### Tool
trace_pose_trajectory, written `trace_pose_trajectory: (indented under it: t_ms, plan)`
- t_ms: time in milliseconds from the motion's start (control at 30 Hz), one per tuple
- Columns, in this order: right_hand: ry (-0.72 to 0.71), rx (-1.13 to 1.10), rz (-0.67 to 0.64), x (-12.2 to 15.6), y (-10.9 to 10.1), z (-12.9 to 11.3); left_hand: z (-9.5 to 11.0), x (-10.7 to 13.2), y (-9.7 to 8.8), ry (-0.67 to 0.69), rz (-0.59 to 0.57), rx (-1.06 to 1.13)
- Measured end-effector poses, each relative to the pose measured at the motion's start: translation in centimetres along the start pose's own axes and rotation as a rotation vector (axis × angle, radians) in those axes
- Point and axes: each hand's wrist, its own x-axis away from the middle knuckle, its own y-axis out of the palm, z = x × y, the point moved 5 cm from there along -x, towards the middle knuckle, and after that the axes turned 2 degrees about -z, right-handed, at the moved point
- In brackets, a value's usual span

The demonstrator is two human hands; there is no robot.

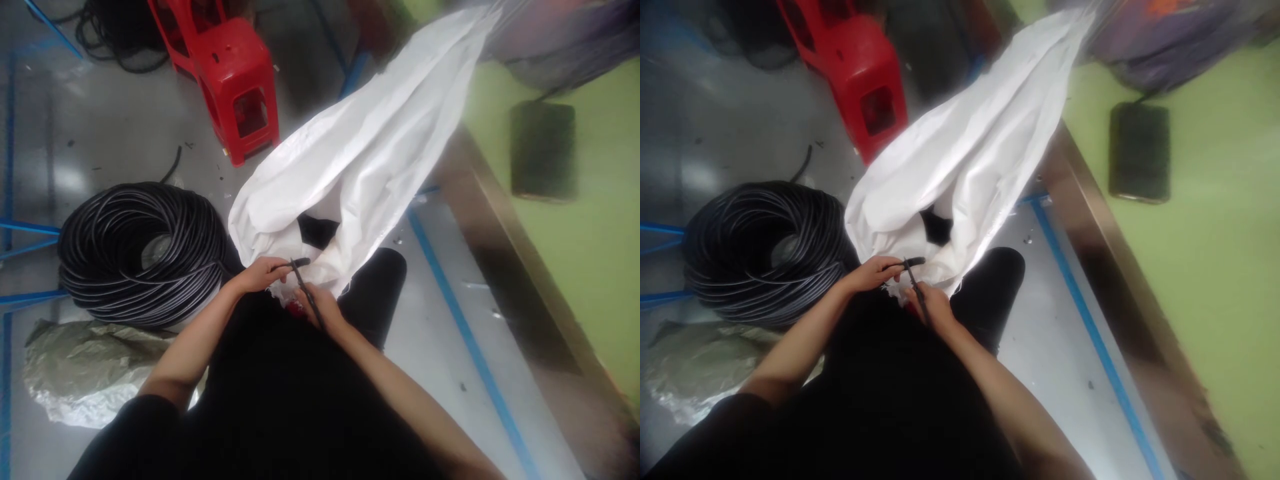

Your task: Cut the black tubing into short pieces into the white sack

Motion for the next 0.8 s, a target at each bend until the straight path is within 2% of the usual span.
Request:
trace_pose_trajectory:
  t_ms: [100,200,300,367,467,600,667,800]
  plan:
    - [0.0,0.031,0.009,0.2,0.0,0.2,0.0,0.1,-0.3,0.003,0.006,-0.009]
    - [0.003,0.041,0.039,0.3,-0.2,0.4,-0.1,0.4,-1.6,-0.022,0.091,-0.017]
    - [0.034,-0.069,0.083,0.2,-0.7,0.5,-0.1,0.5,-2.3,-0.039,0.131,-0.007]
    - [0.056,-0.23,0.087,-0.1,-0.9,0.4,0.0,0.4,-1.8,-0.022,0.099,0.02]
    - [0.066,-0.48,0.074,-0.6,-1.1,-0.3,0.1,0.2,-0.1,0.003,0.025,0.086]
    - [0.113,-0.599,0.048,-0.9,-1.2,-0.9,0.1,0.6,1.9,0.044,-0.063,0.102]
    - [0.132,-0.606,0.061,-1.0,-1.3,-0.9,0.0,1.0,2.0,0.054,-0.06,0.071]
    - [0.176,-0.605,0.157,-1.1,-2.0,-0.5,-0.6,1.9,1.1,0.022,0.027,-0.018]
